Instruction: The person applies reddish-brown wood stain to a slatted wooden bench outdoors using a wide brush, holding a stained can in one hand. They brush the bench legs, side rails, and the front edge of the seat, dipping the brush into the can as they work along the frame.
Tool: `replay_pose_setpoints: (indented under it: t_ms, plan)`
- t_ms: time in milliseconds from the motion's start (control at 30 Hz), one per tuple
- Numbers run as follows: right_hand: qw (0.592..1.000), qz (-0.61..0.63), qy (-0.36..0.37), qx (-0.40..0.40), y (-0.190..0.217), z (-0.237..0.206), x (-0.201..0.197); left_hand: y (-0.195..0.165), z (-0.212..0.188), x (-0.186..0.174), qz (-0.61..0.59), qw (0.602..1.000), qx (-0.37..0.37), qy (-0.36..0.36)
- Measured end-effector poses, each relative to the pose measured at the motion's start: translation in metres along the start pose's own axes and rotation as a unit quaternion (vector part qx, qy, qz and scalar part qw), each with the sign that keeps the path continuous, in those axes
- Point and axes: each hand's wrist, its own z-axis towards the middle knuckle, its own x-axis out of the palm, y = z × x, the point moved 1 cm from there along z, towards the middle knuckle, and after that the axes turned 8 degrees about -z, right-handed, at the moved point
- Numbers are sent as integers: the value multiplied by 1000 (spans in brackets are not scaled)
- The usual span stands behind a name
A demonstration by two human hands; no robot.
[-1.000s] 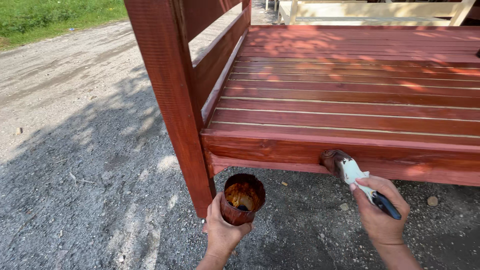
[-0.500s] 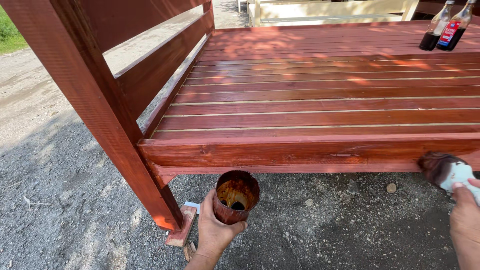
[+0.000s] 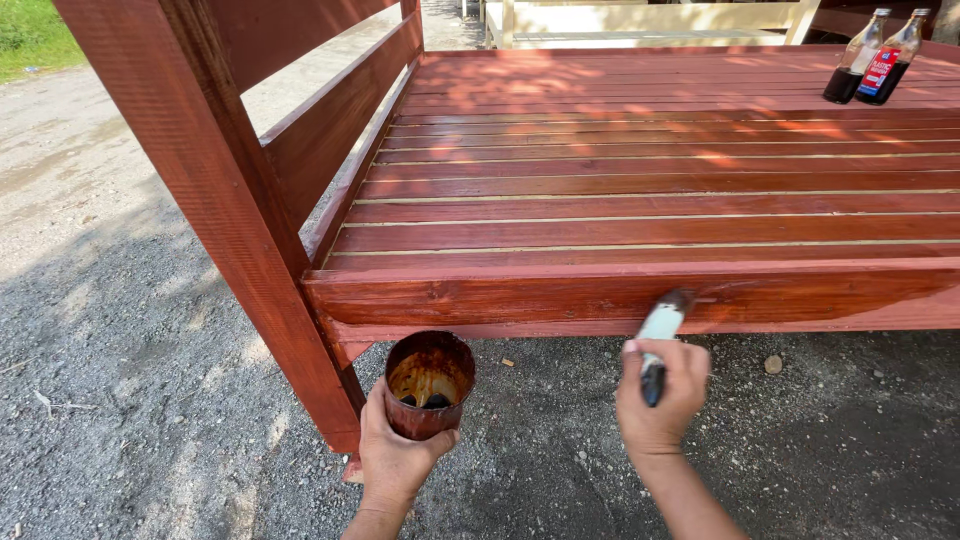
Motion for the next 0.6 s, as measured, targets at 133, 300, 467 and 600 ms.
replay_pose_setpoints:
  t_ms: [133, 300, 467, 600]
  plan:
    - [995, 79, 54, -35, 74, -31, 23, 11, 5, -27, -3, 999, -39, -22]
    - [985, 127, 114, -34, 133, -60, 50, 25, 14, -71, -7, 995, 20, -98]
    - [967, 179, 167, -70, 176, -87, 78, 39, 22, -100, 5, 989, 29, -147]
    - [944, 240, 210, -84, 204, -106, 90, 40, 27, -114, -24, 986, 27, -166]
